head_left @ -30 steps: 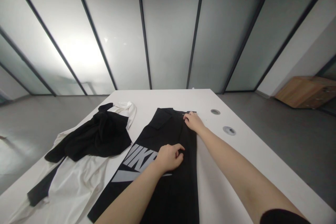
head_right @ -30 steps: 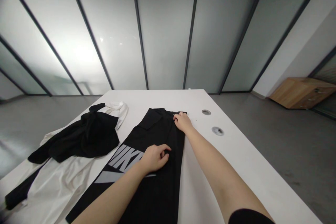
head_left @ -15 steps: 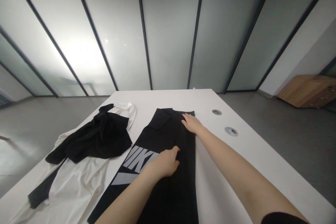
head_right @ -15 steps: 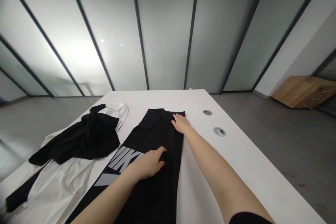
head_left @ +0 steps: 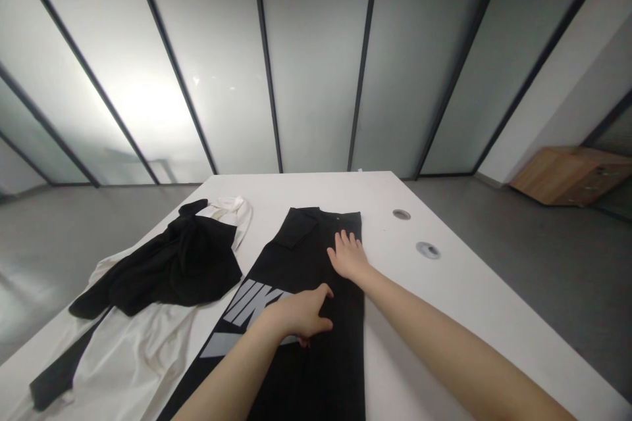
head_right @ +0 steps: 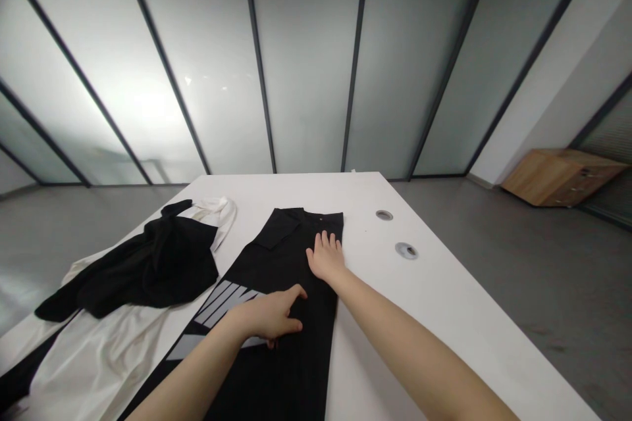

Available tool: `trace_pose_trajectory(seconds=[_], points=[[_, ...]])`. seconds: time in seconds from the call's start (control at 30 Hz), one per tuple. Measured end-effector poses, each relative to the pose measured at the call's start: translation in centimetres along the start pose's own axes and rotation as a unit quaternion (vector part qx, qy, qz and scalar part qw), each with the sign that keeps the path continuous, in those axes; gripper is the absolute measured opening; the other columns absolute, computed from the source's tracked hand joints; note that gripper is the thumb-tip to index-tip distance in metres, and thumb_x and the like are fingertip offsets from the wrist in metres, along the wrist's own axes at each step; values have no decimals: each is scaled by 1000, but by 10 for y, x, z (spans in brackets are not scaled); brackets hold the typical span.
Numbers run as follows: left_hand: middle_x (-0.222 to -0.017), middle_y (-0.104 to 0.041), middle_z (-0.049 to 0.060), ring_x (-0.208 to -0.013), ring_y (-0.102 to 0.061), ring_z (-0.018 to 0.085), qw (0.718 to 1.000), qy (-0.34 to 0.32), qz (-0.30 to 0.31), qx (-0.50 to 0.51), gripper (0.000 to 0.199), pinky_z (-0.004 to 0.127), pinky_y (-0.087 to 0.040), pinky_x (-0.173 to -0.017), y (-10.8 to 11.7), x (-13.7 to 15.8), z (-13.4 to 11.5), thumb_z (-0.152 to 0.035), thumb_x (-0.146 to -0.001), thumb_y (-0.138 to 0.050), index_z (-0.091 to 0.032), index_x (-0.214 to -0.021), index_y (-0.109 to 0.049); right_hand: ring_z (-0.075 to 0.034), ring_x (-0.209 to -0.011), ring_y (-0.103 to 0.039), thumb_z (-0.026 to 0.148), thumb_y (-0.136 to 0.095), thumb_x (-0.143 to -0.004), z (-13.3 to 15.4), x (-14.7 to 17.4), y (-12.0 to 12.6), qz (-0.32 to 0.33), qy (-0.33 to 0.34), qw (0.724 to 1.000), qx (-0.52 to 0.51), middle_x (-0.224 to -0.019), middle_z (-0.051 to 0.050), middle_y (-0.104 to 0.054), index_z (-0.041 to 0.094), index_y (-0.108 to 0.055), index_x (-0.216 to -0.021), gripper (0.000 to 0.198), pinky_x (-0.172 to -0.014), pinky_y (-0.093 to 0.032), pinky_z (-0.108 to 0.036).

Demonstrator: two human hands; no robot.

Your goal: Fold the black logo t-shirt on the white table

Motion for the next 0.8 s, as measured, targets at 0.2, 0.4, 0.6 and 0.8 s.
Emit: trace_pose_trajectory(seconds=[0.2,0.4,0.6,0.8], points=[[-75,-68,-1,-51,-67,17,995,31,57,75,60,23,-53,-47,-16,0,9,-27,-91,-62,-24,-147,-38,-39,-161,-20,49,-28,-108,-7,-15,3,12,1,1000,21,-176,-19,-21,6,-27,-168,74,-129,-17,-52],[-69,-64,-4,-50,-65,16,997,3,-31,75,51,21,-48,-48,-14,10,1,-26,-93,-55,-23,-143,-43,-37,-162,-20,49,-28,-107,-14,-44,10,-4,2,1000,17,-175,-18,-22,6,-28,-168,74,-129,-17,-50],[-85,-62,-3,-48,-58,11,995,-2,-33,94,57,21,-44,-46,-37,41,1,-29,-90,-61,-27,-145,-47,-37,-160,-25,49,-31,-107,-15,-63,10,-25,12,1000,14,-174,-18,-28,9,-33,-166,71,-128,-19,-51],[-66,-56,-9,-50,-61,13,988,-14,-36,151,51,20,-42,-49,-50,40,11,-26,-88,-64,-25,-138,-50,-35,-151,-36,44,-32,-110,-7,-65,30,-82,21,996,17,-163,-20,-45,14,-45,-159,59,-123,-26,-49]])
Point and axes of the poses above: each hand's wrist, its own x-axis away from the middle knuckle, its own y-axis out of the back of the hand, z = x × y, the point moved 10 cm from there along -x, towards the middle knuckle
